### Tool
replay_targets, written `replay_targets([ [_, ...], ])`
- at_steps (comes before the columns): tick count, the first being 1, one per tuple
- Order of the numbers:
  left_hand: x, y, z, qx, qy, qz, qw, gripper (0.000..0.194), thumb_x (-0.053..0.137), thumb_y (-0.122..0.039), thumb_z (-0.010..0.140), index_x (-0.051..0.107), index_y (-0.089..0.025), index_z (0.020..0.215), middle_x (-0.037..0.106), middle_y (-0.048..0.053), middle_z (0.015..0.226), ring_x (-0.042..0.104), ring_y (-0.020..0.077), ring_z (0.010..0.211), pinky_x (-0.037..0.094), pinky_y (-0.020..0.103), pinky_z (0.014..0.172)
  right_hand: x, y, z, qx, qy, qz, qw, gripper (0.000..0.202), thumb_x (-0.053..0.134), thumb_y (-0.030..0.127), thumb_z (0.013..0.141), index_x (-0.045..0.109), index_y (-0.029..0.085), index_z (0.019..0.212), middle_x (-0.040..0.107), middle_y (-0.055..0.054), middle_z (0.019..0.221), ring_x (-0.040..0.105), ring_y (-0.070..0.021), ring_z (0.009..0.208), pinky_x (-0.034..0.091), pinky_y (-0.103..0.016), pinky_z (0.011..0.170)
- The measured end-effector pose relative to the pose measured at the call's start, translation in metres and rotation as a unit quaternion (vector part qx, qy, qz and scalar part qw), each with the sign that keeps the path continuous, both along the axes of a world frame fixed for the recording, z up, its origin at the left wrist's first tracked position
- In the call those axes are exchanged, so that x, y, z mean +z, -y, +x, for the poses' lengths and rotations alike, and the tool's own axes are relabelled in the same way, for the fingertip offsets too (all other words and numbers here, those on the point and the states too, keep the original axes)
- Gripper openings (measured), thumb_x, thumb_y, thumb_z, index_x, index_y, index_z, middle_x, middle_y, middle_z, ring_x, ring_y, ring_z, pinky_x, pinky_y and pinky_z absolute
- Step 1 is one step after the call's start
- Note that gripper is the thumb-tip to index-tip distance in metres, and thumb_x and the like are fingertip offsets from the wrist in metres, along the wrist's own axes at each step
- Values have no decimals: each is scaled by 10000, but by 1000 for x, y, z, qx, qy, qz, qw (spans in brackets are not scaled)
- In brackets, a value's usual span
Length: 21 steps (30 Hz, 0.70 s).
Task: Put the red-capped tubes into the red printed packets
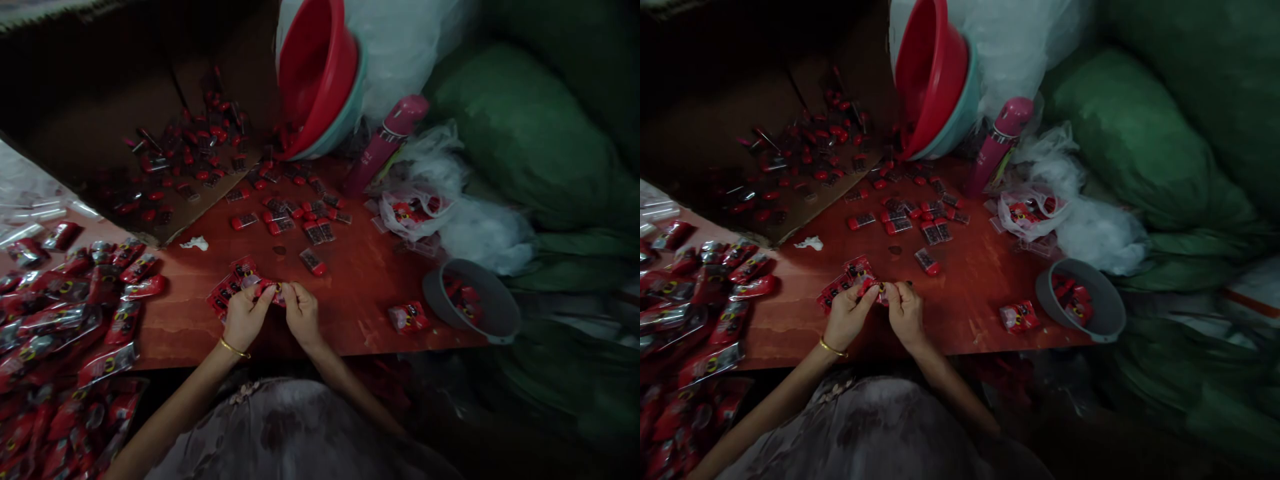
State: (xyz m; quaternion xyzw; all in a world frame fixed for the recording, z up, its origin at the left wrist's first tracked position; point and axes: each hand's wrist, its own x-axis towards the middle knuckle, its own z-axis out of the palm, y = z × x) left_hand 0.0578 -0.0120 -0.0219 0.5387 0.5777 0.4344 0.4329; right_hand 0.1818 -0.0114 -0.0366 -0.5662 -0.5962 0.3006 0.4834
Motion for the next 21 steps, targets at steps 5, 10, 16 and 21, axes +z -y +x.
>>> replay_targets([
  [5,6,-8,-2,52,265,-146,952,476,752,-474,560,661,-135,881,696,51,833,627,137,677,510,289,702,1,-4,-1,-4,41,41,998,235,421,313,896,601,172,842,643,-37,760,585,-141,693,451,-241,652],
  [10,14,-14,-6,154,345,-208,902,458,848,-406,366,624,-118,643,642,-14,585,568,80,491,499,229,568,6,-36,26,113,150,97,977,302,331,221,922,626,186,979,664,-61,900,593,-162,840,466,-294,775],
  [16,18,-14,-17,101,403,-229,881,376,836,-368,470,636,-133,686,658,-8,606,590,90,520,499,228,586,18,-98,115,277,489,68,824,451,458,73,788,586,251,1181,481,-66,1351,376,-276,1237,340,-453,953],
  [21,17,-12,-19,54,449,-276,848,316,800,-359,567,642,-154,747,675,9,647,634,125,609,505,247,628,16,-83,130,306,516,80,796,368,497,265,850,552,179,1204,493,-112,1333,371,-283,1247,321,-443,979],
])
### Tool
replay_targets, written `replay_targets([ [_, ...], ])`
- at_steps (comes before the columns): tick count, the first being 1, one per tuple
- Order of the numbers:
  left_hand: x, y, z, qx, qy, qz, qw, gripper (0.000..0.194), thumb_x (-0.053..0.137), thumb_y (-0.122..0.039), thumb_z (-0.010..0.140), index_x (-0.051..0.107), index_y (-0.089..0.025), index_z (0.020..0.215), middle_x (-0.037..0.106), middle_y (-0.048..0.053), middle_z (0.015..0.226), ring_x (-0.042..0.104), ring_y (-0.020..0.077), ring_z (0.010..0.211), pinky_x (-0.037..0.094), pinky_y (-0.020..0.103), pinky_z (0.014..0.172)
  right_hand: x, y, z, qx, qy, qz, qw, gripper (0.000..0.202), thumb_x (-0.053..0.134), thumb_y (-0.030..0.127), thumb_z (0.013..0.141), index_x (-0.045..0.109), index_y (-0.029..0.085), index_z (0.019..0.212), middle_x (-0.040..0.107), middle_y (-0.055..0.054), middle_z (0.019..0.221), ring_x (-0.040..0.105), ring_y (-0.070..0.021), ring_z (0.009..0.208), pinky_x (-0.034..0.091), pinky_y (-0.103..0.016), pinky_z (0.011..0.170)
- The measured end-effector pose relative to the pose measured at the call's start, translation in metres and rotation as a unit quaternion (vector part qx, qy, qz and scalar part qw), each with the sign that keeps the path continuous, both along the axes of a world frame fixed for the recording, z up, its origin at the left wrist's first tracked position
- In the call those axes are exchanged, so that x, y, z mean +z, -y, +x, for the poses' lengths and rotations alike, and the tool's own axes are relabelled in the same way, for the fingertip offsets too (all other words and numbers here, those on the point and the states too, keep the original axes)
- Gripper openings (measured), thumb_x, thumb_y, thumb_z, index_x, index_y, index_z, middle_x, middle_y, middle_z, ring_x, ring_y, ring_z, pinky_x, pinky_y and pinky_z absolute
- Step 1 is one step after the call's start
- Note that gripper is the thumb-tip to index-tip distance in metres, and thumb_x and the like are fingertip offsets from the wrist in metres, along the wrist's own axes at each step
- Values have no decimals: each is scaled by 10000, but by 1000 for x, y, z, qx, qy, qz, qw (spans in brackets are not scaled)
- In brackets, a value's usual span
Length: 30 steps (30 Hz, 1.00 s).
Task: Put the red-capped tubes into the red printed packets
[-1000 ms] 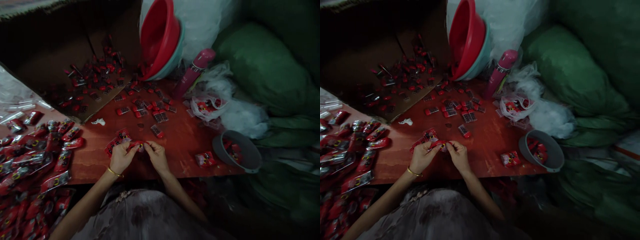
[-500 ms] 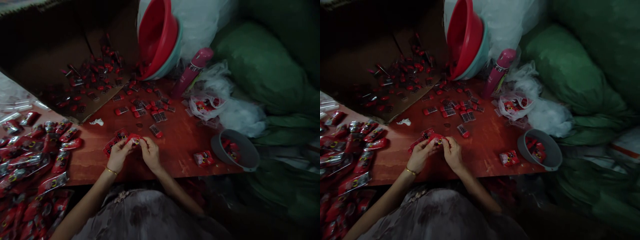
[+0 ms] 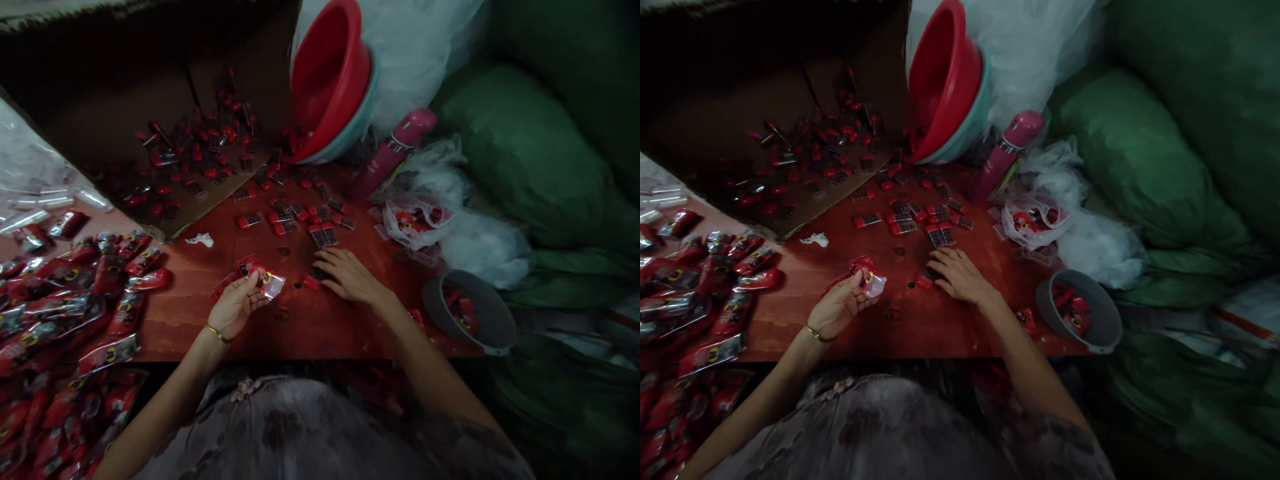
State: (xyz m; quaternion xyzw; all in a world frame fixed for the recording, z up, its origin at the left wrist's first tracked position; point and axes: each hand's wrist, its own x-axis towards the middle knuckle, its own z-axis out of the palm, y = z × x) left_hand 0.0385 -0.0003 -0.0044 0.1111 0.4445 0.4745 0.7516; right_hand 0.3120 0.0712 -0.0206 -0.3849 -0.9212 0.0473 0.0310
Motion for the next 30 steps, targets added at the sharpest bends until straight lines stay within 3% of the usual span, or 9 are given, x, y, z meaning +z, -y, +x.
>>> replay_targets([
  [3,1,0,-1,-8,14,-8,1000,292,786,-346,597,638,-158,766,684,20,688,645,140,645,507,270,660,-13,14,-11,-21,-53,16,998,334,438,358,894,584,156,1115,602,-131,1187,499,-266,1116,356,-429,942],
  [7,1,2,-4,12,-4,8,1000,305,792,-370,577,626,-146,700,625,-11,557,610,115,562,496,245,627,-26,32,-28,-112,-185,27,976,324,354,347,920,608,147,949,680,-118,870,611,-223,799,439,-365,778],
  [12,2,2,-4,66,-63,15,996,408,847,-379,428,635,-127,668,650,-3,596,575,85,509,479,220,574,-5,75,-48,-182,-352,-139,908,257,365,332,910,574,184,879,526,34,521,510,-117,465,401,-221,506],
  [17,3,2,-1,54,-113,63,990,423,831,-429,423,657,-124,658,614,-24,547,502,46,453,401,169,474,21,95,-68,-158,-385,-204,886,244,411,314,872,560,179,735,497,30,568,463,-90,507,354,-194,492],
  [22,0,4,-7,2,-185,108,977,382,802,-444,492,671,-122,649,558,-42,503,365,14,393,247,154,367,19,88,-75,-147,-388,-221,882,240,414,303,869,544,175,713,471,30,590,432,-83,533,336,-191,505],
  [25,0,4,-9,-3,-171,114,979,360,801,-431,504,677,-127,651,588,-30,532,408,26,417,317,159,402,13,85,-79,-153,-405,-237,870,256,411,323,878,547,177,719,475,28,601,435,-85,543,337,-193,509],
  [30,-2,7,2,25,-99,94,990,399,825,-378,476,694,-135,763,693,19,726,599,104,619,482,230,636,5,88,-88,-195,-446,-252,836,302,395,385,886,552,182,726,480,29,574,447,-93,515,341,-198,476],
])
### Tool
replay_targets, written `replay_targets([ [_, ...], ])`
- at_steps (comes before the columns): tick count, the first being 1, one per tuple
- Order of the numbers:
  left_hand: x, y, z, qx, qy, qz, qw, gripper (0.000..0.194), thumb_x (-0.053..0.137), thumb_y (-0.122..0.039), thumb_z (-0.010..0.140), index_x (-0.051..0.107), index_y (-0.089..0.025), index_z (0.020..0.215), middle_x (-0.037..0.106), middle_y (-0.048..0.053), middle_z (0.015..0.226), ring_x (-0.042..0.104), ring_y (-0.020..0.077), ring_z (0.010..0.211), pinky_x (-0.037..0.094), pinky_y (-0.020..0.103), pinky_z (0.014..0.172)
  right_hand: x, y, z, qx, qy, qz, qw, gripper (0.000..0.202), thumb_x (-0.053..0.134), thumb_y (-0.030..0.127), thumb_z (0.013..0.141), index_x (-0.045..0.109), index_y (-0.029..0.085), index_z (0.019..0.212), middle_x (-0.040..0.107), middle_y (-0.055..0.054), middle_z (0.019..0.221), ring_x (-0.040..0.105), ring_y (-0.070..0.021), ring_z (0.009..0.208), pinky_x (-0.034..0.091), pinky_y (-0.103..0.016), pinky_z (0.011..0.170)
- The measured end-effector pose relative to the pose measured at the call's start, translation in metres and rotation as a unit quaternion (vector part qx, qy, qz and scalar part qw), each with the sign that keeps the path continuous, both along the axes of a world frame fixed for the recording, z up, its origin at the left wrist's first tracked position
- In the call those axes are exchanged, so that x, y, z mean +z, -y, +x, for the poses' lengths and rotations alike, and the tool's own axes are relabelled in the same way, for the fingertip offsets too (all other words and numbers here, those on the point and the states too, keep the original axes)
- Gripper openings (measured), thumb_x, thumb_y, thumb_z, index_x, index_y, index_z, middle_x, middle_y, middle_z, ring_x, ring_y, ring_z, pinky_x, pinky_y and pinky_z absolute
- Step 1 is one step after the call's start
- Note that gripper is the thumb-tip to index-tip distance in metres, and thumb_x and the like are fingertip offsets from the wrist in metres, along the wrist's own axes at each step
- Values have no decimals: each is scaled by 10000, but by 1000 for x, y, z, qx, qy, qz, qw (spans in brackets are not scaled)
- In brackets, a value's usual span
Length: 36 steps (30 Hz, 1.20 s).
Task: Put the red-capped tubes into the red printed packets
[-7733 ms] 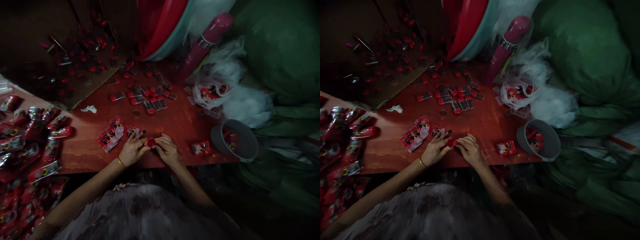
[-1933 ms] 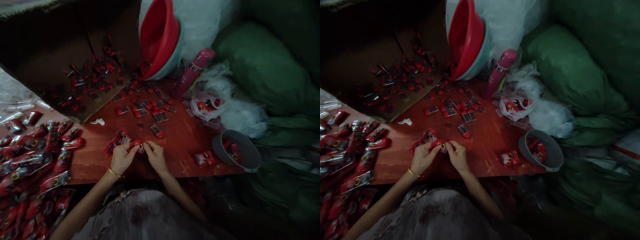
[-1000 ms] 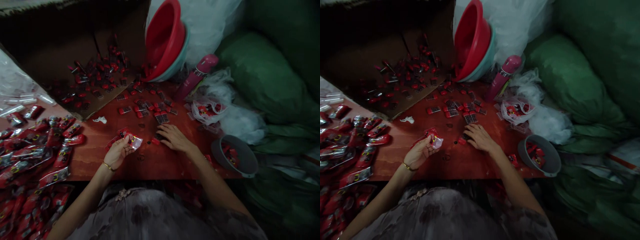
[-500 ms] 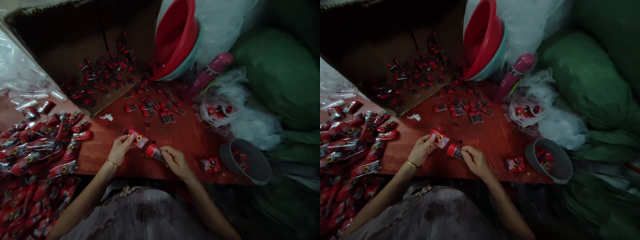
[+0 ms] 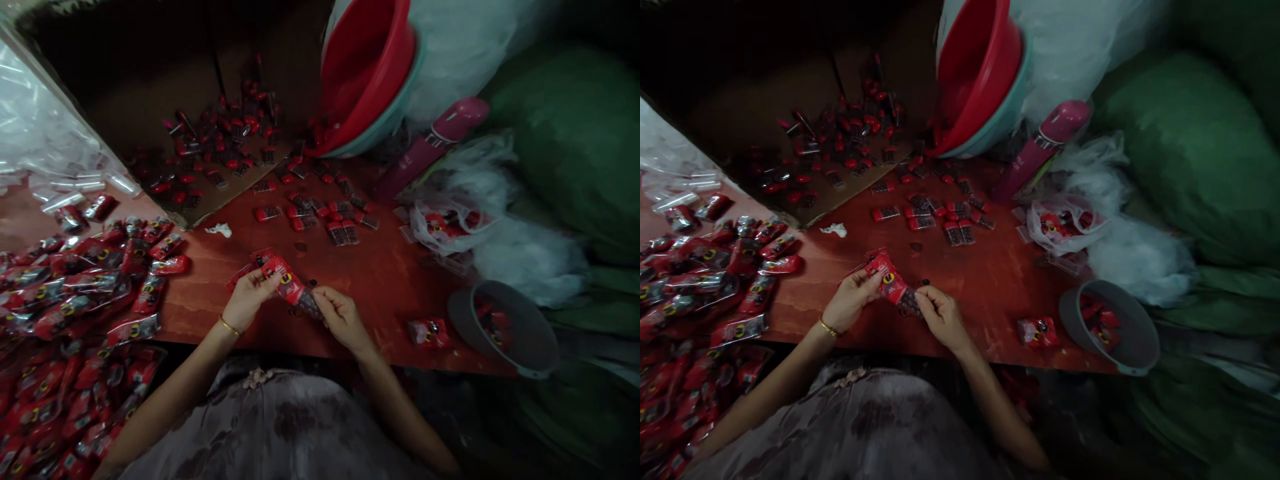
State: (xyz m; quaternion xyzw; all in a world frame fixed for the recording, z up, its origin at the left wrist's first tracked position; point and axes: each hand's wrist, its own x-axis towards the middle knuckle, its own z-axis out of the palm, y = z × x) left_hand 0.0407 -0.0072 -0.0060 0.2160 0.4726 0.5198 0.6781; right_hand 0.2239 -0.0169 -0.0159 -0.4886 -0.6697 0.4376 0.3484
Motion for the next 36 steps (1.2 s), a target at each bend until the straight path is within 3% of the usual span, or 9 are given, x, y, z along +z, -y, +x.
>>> replay_targets([
  [10,-8,6,18,46,56,-41,996,392,846,-325,445,674,-126,736,697,30,706,610,108,610,478,234,648,-7,4,-27,-78,63,70,992,245,389,339,899,579,198,836,594,17,563,552,-119,506,427,-221,534],
  [16,-8,5,21,55,43,-11,997,338,832,-339,476,686,-130,698,652,-14,599,512,59,502,424,195,558,-10,8,-36,-113,117,108,981,253,386,333,900,593,191,874,623,-17,617,577,-138,535,426,-237,546],
  [23,-12,7,26,35,69,18,997,319,778,-406,573,693,-132,714,668,11,647,562,91,591,445,213,616,-15,10,-49,-133,57,96,985,253,373,331,905,579,184,899,634,-28,679,579,-137,577,432,-237,548],
  [29,-12,10,20,22,38,34,998,337,722,-464,630,662,-134,671,594,-22,542,464,75,448,385,219,478,-15,8,-58,-124,-31,-7,992,314,343,400,916,551,195,802,502,37,517,483,-110,458,388,-218,462],
  [36,-12,13,21,57,38,20,997,356,754,-457,583,690,-136,725,652,3,654,530,89,583,422,209,599,-9,3,-64,-147,24,67,987,261,381,360,900,582,197,867,630,-39,726,556,-142,635,433,-251,584],
])
